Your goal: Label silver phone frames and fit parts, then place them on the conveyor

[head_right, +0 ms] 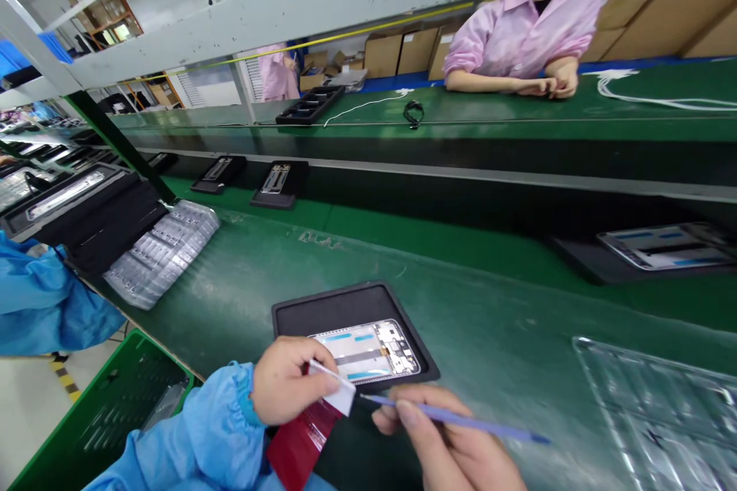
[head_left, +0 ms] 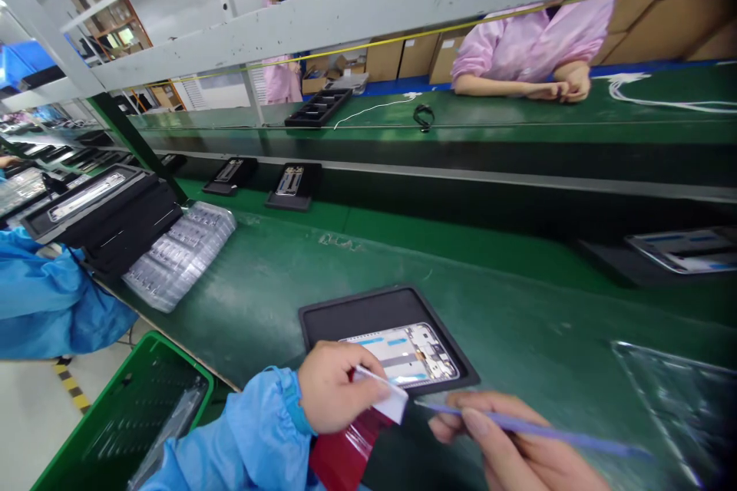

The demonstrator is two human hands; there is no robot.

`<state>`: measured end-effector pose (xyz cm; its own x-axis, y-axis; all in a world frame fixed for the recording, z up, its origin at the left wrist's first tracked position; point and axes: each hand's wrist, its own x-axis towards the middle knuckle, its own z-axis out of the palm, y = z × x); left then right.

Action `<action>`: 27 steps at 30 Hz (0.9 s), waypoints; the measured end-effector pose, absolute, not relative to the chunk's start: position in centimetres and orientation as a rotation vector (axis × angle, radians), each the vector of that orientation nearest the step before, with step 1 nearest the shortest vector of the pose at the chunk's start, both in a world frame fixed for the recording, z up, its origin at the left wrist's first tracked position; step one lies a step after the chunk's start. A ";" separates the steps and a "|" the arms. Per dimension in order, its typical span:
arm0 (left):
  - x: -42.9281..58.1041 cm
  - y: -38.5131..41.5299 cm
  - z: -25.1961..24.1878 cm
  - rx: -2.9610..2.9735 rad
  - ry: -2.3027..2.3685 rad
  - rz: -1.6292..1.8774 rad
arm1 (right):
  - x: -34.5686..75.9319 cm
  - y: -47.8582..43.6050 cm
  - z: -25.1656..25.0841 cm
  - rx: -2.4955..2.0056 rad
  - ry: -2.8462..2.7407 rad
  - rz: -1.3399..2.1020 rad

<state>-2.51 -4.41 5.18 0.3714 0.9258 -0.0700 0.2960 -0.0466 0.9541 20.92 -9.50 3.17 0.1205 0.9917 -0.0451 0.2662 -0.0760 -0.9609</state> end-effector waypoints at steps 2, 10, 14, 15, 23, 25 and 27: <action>-5.0 -3.9 4.2 1.413 1.298 0.852 | 20.8 -6.8 3.2 -1.454 -1.240 1.152; -8.7 -0.5 -0.7 1.044 1.463 1.201 | 21.6 -2.5 -0.8 -1.437 -1.038 1.409; -5.1 3.5 -1.9 1.078 1.389 1.166 | 22.3 -5.4 -0.6 -1.591 -0.988 1.304; -4.3 4.4 -2.1 1.093 1.363 1.144 | 22.0 -5.8 -0.2 -1.595 -1.037 1.299; -5.2 6.5 -3.3 1.096 1.289 1.108 | 18.5 -4.4 1.7 -1.665 -1.432 1.389; -6.2 6.4 -3.5 1.070 1.296 1.130 | 18.3 -4.2 1.4 -1.699 -1.468 1.354; -6.8 6.4 -3.6 1.054 1.301 1.142 | 18.2 -4.2 1.2 -1.722 -1.495 1.323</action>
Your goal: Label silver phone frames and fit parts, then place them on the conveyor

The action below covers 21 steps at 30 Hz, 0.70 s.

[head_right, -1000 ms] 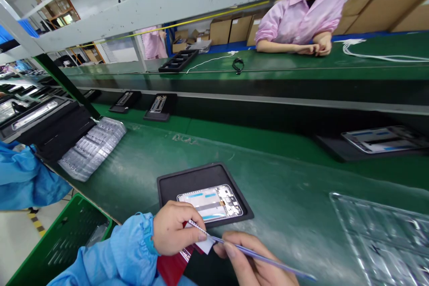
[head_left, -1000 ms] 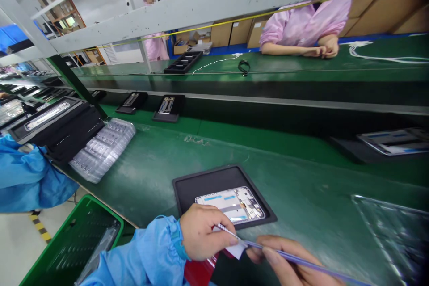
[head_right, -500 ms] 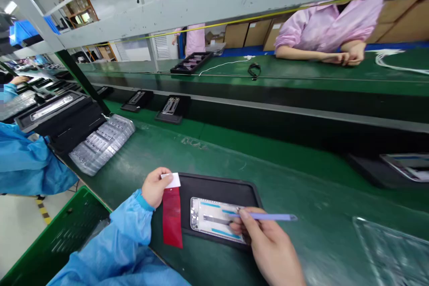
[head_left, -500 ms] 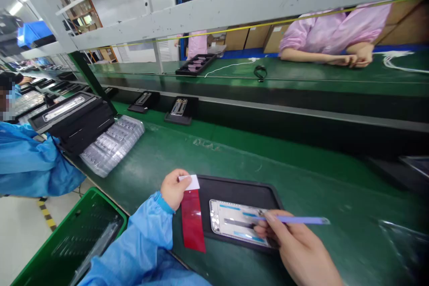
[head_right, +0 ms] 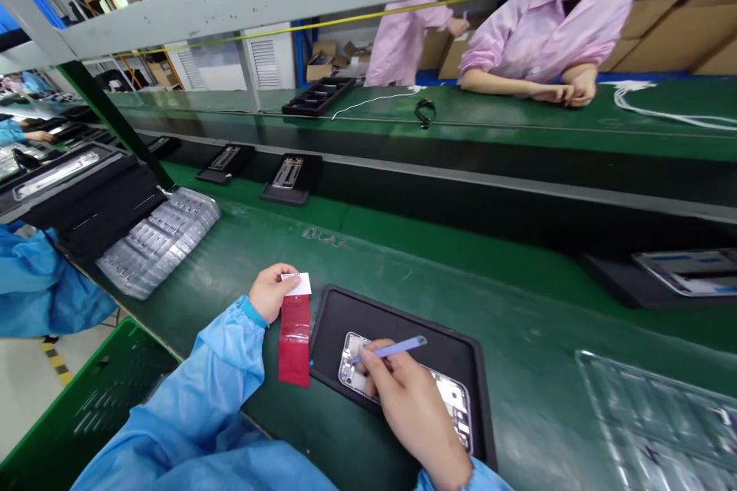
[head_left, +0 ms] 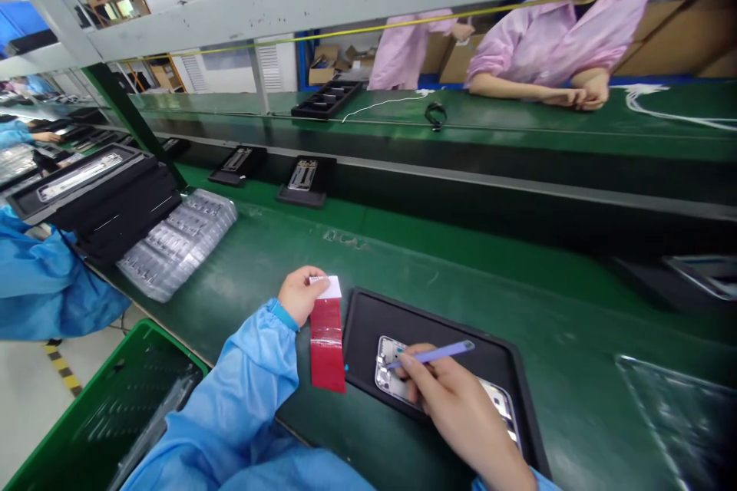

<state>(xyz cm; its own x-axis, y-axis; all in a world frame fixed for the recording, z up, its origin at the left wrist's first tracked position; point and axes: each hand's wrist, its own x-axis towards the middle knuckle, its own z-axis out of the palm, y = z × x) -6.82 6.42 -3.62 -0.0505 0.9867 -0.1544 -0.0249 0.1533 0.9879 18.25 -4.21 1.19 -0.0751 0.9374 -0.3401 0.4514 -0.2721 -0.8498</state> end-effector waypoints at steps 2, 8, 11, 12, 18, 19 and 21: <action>-7.0 6.5 -3.7 1.053 1.301 1.138 | 18.2 -4.2 1.1 -1.736 -1.511 1.302; -6.9 6.5 -3.8 1.090 1.302 1.120 | 17.9 -4.0 1.2 -1.756 -1.556 1.266; -7.0 6.5 -3.9 1.113 1.314 1.112 | 17.8 -4.2 1.2 -1.771 -1.606 1.197; -7.0 6.5 -3.9 1.123 1.319 1.108 | 17.9 -4.4 1.2 -1.769 -1.636 1.152; -7.0 6.4 -3.5 1.222 1.406 1.074 | 18.2 -5.6 0.0 -1.561 -1.905 0.766; -7.0 6.5 -3.3 1.245 1.435 1.067 | 18.0 -5.7 -0.1 -1.533 -1.931 0.728; -7.2 6.5 -3.0 1.294 1.500 1.057 | 17.6 -6.1 0.0 -1.499 -1.946 0.674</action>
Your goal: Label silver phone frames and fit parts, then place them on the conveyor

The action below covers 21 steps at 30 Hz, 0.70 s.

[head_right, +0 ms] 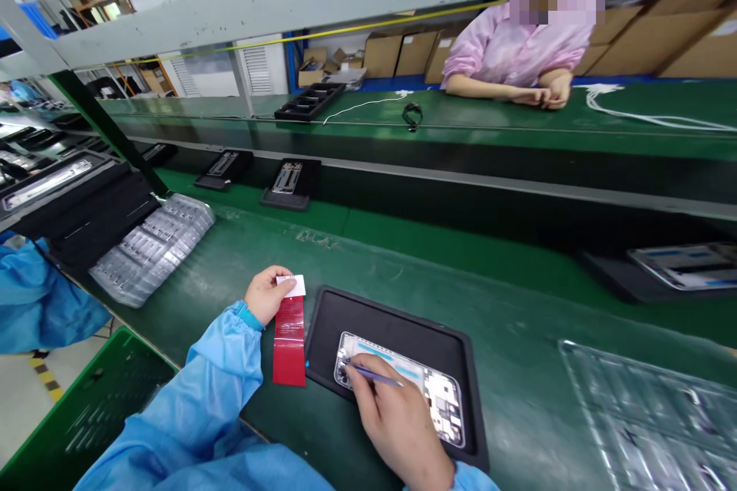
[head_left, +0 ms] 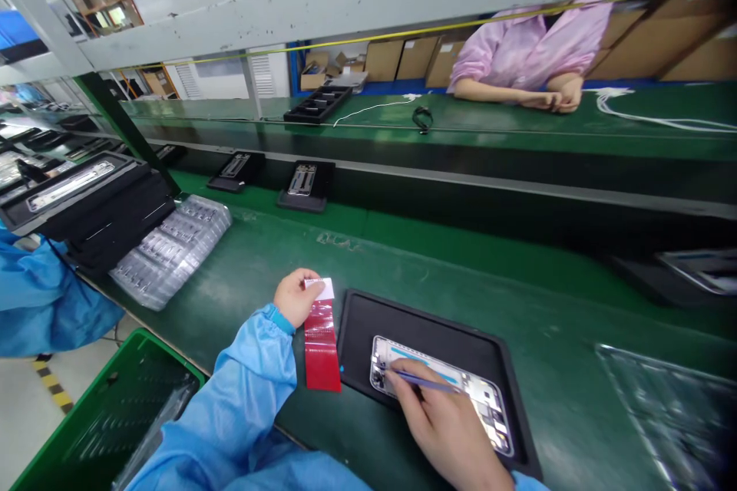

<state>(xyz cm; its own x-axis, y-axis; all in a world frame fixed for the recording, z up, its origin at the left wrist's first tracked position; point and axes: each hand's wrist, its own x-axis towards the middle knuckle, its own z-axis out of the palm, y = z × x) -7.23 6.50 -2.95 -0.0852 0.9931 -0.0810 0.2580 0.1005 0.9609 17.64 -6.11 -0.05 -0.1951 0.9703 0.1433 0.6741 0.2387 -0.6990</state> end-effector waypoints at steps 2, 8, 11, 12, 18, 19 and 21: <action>-7.6 6.6 -2.4 1.351 1.567 1.053 | 17.6 -6.8 0.7 -1.478 -1.912 0.630; -10.5 9.2 -0.7 1.524 1.746 1.003 | 27.5 -9.0 5.5 -1.531 -1.623 0.313; -11.9 11.3 0.1 1.621 1.788 0.952 | 37.9 -9.6 7.3 -1.942 -1.468 0.066; -12.1 11.6 0.5 1.646 1.797 0.948 | 41.1 -9.5 7.5 -2.128 -1.458 0.047; -10.7 8.5 2.4 2.053 1.878 1.140 | 47.8 -7.4 4.7 -2.333 -1.593 0.385; -9.7 7.2 2.4 2.127 1.843 1.167 | 47.5 -7.1 4.1 -2.336 -1.603 0.404; -7.2 4.3 2.0 2.228 1.734 1.161 | 46.9 -6.7 3.2 -2.349 -1.607 0.418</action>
<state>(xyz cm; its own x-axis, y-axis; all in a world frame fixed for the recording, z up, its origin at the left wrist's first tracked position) -7.24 4.33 2.00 0.0670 0.8611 0.5039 0.7940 -0.3519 0.4958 46.89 -6.70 3.15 0.3454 0.9344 -0.0867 0.8584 -0.3519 -0.3732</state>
